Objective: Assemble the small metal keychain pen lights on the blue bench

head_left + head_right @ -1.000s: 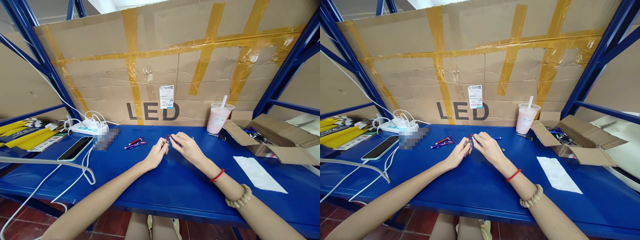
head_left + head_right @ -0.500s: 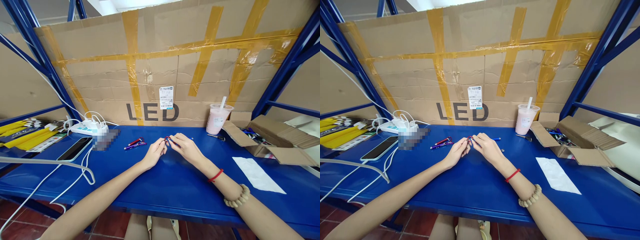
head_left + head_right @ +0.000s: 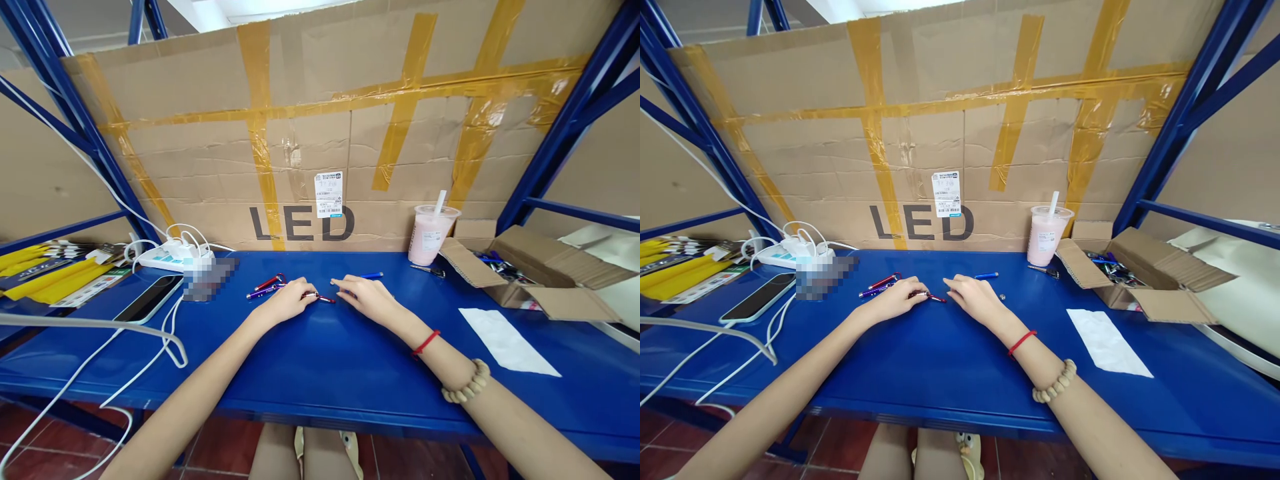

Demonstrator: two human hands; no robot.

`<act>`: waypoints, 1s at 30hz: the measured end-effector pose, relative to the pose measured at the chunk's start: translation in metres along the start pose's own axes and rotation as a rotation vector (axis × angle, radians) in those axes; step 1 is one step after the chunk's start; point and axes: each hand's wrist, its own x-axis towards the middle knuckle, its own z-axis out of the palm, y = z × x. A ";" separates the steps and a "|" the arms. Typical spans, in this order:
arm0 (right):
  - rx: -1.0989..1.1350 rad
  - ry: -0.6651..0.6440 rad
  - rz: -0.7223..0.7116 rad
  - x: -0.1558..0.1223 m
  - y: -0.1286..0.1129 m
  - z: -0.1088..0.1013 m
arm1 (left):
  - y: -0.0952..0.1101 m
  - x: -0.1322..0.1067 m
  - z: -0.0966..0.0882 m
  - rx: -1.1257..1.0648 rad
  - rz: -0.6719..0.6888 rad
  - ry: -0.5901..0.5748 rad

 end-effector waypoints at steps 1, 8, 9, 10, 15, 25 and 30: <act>-0.013 0.019 0.031 0.000 0.001 -0.002 | 0.000 -0.001 -0.002 0.033 -0.008 -0.005; -0.004 0.253 0.334 -0.001 0.018 -0.021 | 0.003 -0.004 -0.018 0.393 -0.213 -0.050; 0.005 0.301 0.368 -0.001 0.020 -0.023 | 0.003 -0.004 -0.020 0.439 -0.239 -0.052; 0.011 0.348 0.401 -0.001 0.023 -0.024 | 0.002 -0.004 -0.021 0.475 -0.260 -0.051; 0.009 0.354 0.511 -0.003 0.030 -0.031 | 0.004 -0.008 -0.022 0.572 -0.337 -0.013; -0.217 -0.134 0.435 -0.006 0.044 -0.010 | 0.016 0.000 0.007 0.305 -0.158 0.308; -0.209 -0.129 0.409 -0.003 0.046 -0.008 | 0.024 0.000 0.014 0.104 -0.087 0.345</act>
